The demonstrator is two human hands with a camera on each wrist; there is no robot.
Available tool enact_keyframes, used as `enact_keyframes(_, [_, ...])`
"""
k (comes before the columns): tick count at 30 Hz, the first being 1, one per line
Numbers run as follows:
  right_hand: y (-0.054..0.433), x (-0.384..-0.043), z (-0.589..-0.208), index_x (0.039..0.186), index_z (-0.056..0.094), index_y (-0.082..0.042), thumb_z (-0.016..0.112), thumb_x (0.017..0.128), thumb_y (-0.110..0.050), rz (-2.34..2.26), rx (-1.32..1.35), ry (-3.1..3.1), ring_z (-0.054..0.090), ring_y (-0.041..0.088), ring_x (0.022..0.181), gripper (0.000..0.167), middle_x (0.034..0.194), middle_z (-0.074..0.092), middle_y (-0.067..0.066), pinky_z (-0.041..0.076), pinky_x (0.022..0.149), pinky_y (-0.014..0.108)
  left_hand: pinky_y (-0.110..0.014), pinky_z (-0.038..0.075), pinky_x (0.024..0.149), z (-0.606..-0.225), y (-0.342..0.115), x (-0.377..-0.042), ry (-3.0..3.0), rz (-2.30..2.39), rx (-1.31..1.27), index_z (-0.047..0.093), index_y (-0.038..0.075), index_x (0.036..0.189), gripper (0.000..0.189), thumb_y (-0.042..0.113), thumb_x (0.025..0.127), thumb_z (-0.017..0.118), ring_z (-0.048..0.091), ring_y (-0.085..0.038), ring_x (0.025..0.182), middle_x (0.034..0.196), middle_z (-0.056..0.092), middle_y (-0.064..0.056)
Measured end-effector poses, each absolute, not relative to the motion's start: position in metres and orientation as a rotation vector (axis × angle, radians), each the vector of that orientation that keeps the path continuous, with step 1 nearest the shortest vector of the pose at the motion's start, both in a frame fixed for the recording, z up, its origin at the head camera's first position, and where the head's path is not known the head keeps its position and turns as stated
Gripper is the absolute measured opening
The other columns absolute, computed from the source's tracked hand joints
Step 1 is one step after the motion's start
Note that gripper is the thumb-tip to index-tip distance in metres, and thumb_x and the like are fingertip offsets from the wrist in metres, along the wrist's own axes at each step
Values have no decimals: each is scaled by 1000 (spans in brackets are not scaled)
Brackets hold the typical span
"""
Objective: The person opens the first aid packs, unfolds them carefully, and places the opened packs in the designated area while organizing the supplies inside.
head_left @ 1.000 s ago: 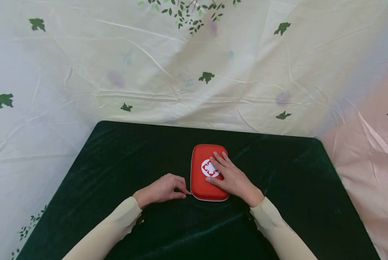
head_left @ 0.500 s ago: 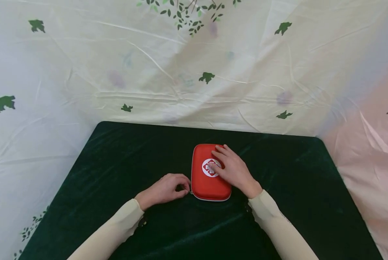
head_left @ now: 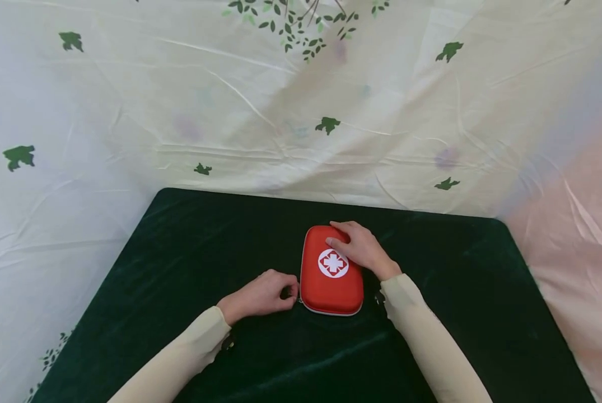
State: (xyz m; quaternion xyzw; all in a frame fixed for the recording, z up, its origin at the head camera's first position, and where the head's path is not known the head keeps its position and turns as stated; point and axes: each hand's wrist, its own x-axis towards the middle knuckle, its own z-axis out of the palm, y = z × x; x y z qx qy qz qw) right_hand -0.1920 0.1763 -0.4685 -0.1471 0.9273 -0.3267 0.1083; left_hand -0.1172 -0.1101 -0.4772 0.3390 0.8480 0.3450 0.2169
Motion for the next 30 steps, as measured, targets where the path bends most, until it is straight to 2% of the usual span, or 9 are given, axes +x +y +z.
enact_keyframes(8, [193, -191, -460, 151, 54, -15, 69, 98, -40, -1017, -405, 2735, 54, 30, 114, 61, 138, 54, 14, 58, 87, 44, -25, 55, 68, -476, -117, -127, 2408, 1018, 930, 66, 22, 94, 12, 13, 91, 73, 60, -3, 71, 89, 67, 13])
enact_keyframes(17, [211, -182, -455, 152, 54, -15, 68, 100, -37, -1125, -372, 2769, 54, 30, 111, 58, 132, 56, 14, 57, 85, 42, -28, 56, 71, -475, -125, -140, 2470, 1207, 795, 69, 20, 95, 12, 10, 91, 73, 63, -8, 79, 94, 71, 9])
enact_keyframes(24, [221, -174, -459, 153, 52, -13, 64, 102, -40, -1201, -303, 2761, 53, 33, 116, 59, 138, 55, 18, 53, 90, 46, -31, 56, 76, -478, -129, -153, 2517, 1386, 565, 70, 19, 96, 13, 8, 91, 73, 66, -12, 85, 103, 74, 5])
enact_keyframes(30, [227, -166, -461, 156, 47, -13, 63, 102, -40, -1230, -210, 2731, 51, 35, 118, 63, 143, 51, 19, 51, 93, 49, -32, 58, 78, -478, -127, -165, 2512, 1517, 496, 70, 13, 97, 6, 10, 93, 73, 69, -14, 87, 104, 76, 1])
